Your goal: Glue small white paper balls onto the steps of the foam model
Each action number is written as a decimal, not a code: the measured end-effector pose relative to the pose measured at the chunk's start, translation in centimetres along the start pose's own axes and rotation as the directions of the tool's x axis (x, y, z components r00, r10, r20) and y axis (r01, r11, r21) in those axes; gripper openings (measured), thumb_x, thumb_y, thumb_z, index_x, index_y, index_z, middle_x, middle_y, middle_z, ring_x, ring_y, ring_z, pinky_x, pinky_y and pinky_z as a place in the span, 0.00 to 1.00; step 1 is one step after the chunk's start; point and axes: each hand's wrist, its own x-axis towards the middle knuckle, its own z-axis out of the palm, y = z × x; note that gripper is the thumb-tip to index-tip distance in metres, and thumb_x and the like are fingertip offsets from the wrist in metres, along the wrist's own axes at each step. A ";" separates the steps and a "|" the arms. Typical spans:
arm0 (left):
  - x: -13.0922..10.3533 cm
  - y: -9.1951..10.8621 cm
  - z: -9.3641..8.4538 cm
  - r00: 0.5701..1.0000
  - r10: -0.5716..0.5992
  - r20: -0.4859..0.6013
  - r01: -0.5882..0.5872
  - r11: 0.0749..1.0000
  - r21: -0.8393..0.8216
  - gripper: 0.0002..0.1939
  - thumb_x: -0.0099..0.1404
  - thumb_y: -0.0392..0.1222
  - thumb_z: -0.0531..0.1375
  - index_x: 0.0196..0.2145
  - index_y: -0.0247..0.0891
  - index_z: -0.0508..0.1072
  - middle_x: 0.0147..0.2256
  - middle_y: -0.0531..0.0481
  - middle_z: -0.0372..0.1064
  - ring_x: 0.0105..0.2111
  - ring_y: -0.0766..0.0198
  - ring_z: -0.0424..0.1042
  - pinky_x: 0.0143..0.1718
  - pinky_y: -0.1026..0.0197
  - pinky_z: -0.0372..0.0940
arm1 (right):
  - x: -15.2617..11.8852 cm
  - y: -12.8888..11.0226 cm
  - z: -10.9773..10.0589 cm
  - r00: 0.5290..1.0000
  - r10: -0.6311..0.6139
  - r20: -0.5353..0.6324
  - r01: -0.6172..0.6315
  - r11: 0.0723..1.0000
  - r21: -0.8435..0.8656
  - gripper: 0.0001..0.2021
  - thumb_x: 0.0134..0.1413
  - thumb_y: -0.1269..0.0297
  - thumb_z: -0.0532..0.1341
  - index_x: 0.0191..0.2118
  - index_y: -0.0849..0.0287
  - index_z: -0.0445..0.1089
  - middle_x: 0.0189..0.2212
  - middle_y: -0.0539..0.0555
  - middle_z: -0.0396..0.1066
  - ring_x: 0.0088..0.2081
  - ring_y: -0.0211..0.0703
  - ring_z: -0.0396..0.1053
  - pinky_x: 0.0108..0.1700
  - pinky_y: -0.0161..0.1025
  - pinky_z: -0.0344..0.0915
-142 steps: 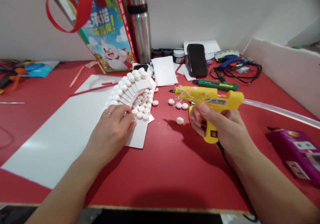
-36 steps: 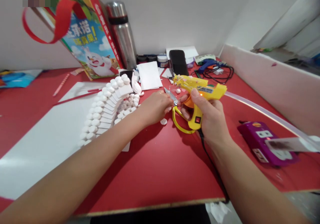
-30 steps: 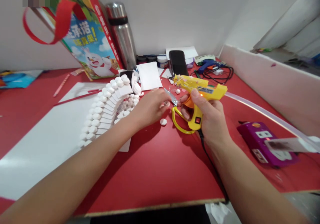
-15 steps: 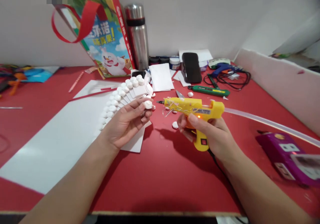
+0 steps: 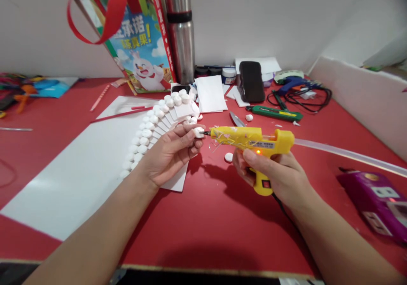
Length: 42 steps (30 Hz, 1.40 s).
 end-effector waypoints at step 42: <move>0.0 -0.2 0.1 0.999 0.045 -0.019 -0.044 0.998 0.040 0.12 0.56 0.32 0.73 0.39 0.34 0.80 0.33 0.50 0.75 0.29 0.72 0.71 0.33 0.71 0.69 | -0.1 0.0 0.1 0.998 -0.050 -0.042 0.050 0.999 0.004 0.20 0.59 0.51 0.67 0.24 0.58 0.68 0.18 0.49 0.64 0.18 0.35 0.61 0.21 0.37 0.56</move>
